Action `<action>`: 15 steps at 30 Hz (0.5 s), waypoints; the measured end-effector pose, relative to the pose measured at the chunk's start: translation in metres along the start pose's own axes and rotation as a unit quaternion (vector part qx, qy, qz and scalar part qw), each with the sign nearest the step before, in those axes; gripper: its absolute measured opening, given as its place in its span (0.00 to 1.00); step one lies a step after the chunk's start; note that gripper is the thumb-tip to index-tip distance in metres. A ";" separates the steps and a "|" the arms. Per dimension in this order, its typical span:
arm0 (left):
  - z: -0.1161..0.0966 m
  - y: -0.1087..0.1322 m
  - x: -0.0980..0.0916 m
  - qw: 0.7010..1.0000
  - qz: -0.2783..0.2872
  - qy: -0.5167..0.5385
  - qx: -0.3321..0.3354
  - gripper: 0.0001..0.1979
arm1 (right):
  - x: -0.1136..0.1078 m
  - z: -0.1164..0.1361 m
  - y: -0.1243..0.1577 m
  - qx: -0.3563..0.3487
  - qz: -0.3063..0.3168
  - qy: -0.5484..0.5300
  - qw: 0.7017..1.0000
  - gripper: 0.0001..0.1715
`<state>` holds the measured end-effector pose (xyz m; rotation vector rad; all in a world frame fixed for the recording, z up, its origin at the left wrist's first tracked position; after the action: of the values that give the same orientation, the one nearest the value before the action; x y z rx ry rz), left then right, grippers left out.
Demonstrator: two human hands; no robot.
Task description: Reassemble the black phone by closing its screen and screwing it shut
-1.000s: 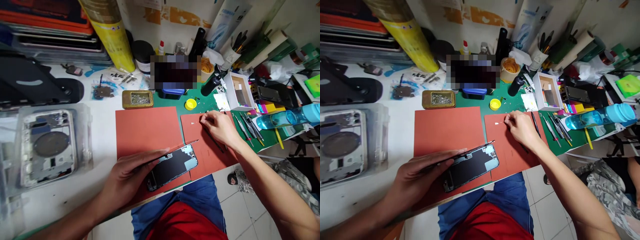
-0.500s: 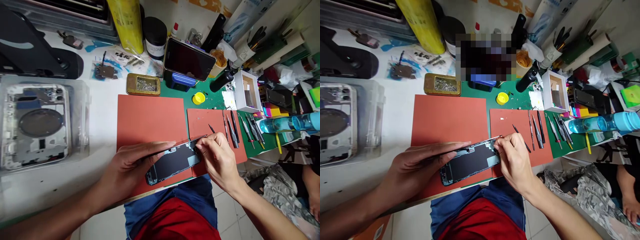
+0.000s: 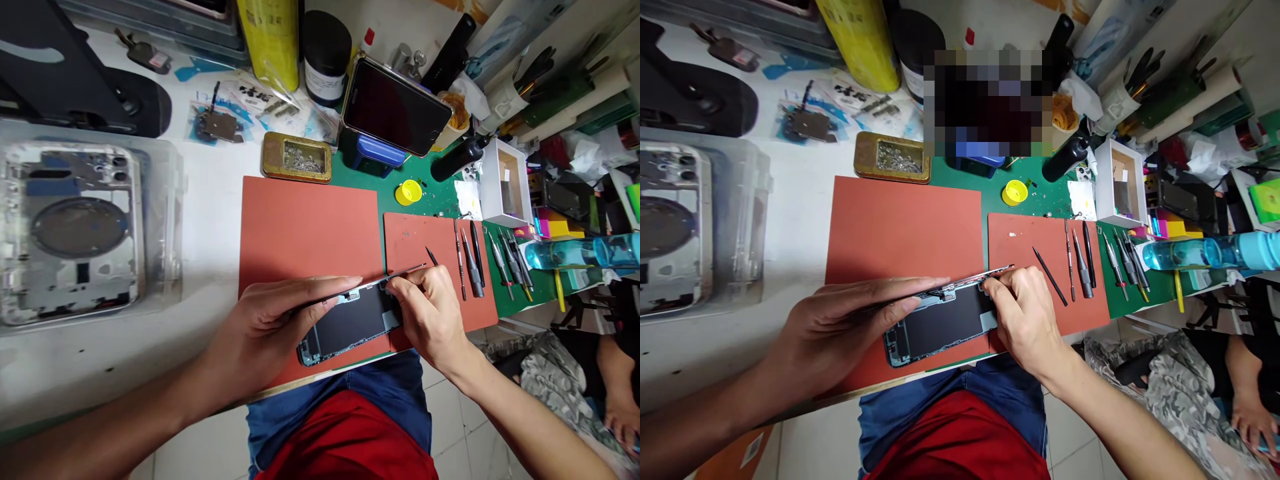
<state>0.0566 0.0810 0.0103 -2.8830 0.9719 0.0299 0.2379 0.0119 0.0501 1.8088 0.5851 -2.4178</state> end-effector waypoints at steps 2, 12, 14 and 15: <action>0.000 0.000 0.000 1.000 0.000 -0.006 -0.002 0.20 | 0.001 0.000 0.000 -0.003 0.006 0.009 1.000 0.23; 0.005 0.002 -0.002 1.000 -0.002 -0.021 -0.013 0.18 | 0.003 0.003 0.000 -0.015 0.025 0.033 0.999 0.22; 0.004 0.002 -0.002 1.000 -0.004 -0.020 -0.010 0.19 | 0.003 0.003 0.000 -0.016 0.023 0.035 0.999 0.22; 0.003 0.002 -0.002 1.000 -0.005 -0.019 -0.008 0.19 | 0.004 0.003 0.000 -0.016 0.022 0.035 0.999 0.22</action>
<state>0.0538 0.0809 0.0071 -2.8909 0.9549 0.0914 0.2338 0.0112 0.0475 1.8800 0.5790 -2.3117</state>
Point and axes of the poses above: each hand's wrist, its own y-axis away from the middle knuckle, its own x-axis out of the palm, z = x × y, the point moved 10 cm from there along -y, towards the middle knuckle, and after that the axes turned 5 degrees about z, right-handed, at the moved point
